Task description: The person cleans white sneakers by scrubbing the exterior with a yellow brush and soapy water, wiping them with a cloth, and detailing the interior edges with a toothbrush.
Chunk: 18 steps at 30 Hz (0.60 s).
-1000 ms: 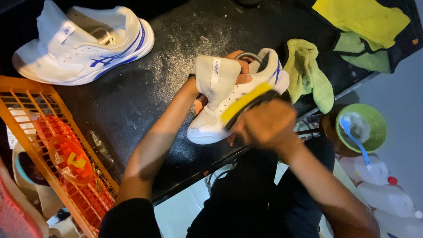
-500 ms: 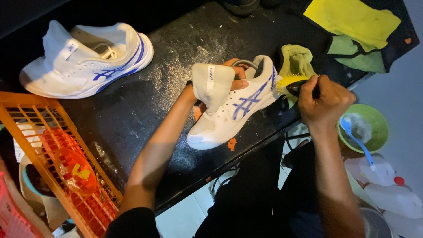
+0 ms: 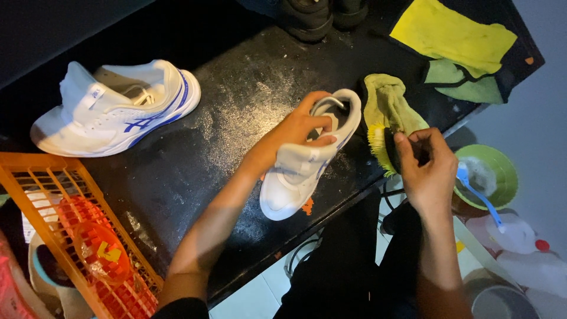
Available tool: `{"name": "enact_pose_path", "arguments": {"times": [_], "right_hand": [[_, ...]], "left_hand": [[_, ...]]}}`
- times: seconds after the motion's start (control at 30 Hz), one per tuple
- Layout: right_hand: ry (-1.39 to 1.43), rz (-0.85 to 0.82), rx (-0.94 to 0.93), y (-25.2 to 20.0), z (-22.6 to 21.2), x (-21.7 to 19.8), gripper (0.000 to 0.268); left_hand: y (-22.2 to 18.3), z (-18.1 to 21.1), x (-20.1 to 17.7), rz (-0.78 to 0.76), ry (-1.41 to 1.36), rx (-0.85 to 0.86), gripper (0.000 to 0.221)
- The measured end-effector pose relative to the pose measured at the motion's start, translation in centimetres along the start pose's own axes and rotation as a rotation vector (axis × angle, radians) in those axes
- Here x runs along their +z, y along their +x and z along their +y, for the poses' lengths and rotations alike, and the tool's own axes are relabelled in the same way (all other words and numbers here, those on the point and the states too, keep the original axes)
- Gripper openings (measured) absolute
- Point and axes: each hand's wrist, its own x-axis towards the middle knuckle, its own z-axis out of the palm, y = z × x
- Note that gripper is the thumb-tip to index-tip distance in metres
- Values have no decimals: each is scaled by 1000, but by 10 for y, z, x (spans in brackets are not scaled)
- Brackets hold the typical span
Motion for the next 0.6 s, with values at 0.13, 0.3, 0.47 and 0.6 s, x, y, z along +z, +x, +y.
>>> {"name": "enact_pose_path", "arguments": {"times": [0.13, 0.3, 0.47, 0.6], "right_hand": [[75, -14, 120, -16, -1, -6, 17], [126, -1, 173, -32, 11, -12, 21], [123, 28, 133, -43, 22, -11, 22], [113, -22, 189, -54, 12, 2, 21]], "left_hand": [[-5, 20, 12, -57, 141, -37, 19], [-4, 41, 7, -53, 209, -31, 26], [-3, 45, -1, -61, 174, -3, 19], [-3, 30, -1, -63, 128, 14, 13]]}}
